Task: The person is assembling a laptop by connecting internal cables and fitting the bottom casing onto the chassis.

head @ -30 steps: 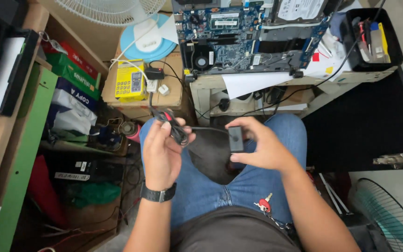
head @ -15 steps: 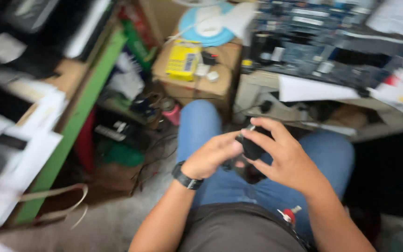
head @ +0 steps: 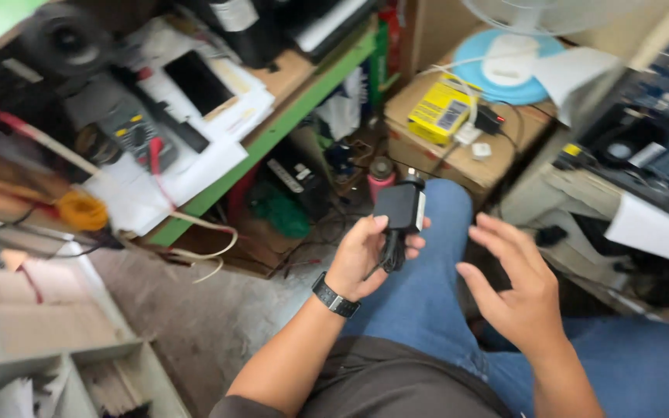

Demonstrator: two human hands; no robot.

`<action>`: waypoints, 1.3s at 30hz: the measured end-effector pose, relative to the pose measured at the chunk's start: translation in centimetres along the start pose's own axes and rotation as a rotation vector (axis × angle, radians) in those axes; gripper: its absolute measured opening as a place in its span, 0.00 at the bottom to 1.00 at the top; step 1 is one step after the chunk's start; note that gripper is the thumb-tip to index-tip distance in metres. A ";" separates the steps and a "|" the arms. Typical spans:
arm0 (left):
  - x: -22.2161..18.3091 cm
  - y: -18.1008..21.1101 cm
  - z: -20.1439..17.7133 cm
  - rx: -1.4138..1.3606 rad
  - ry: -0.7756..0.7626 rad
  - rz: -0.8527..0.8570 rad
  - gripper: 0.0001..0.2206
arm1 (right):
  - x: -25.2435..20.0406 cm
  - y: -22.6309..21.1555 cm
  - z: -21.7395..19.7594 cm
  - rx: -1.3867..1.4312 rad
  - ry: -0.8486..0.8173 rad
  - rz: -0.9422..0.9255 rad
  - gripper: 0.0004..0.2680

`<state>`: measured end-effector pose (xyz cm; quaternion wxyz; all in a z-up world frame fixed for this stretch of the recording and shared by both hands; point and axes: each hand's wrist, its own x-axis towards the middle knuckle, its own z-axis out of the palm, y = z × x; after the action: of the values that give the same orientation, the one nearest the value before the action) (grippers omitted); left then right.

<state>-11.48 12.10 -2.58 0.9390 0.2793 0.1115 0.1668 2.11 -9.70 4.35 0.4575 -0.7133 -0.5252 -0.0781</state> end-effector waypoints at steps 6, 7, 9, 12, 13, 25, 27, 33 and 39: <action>-1.8 2.4 -0.3 -0.068 0.059 0.127 0.29 | -1.0 0.0 1.6 0.215 -0.139 0.206 0.11; -2.1 1.8 0.1 -0.069 0.058 0.128 0.29 | -1.2 0.3 2.1 0.214 -0.140 0.205 0.11; -2.3 0.4 1.2 0.094 0.106 0.139 0.24 | -1.8 1.2 2.5 0.431 -0.210 0.407 0.17; -1.7 -2.8 2.5 0.140 0.115 0.169 0.20 | -2.7 2.1 3.1 0.546 -0.234 0.535 0.22; -1.5 -3.7 2.6 0.136 0.109 0.162 0.20 | -3.0 2.4 3.1 0.539 -0.229 0.541 0.22; 1.1 -7.3 5.5 0.612 0.000 0.034 0.14 | -6.3 5.3 2.2 0.610 -0.066 0.578 0.23; 2.5 -7.9 6.9 0.881 -0.200 0.285 0.06 | -8.6 7.8 1.0 0.575 0.082 0.564 0.19; 4.7 -9.0 16.1 1.076 -0.523 0.349 0.20 | -8.2 3.9 -6.1 0.408 0.442 0.539 0.27; 4.0 -14.6 21.9 0.966 -0.696 0.390 0.27 | -11.6 1.2 -12.7 -0.051 0.720 0.548 0.28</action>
<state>2.54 -8.60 6.68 0.6403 0.7254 -0.1909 0.1654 2.74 -26.92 4.03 0.5973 -0.7643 -0.1223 -0.2100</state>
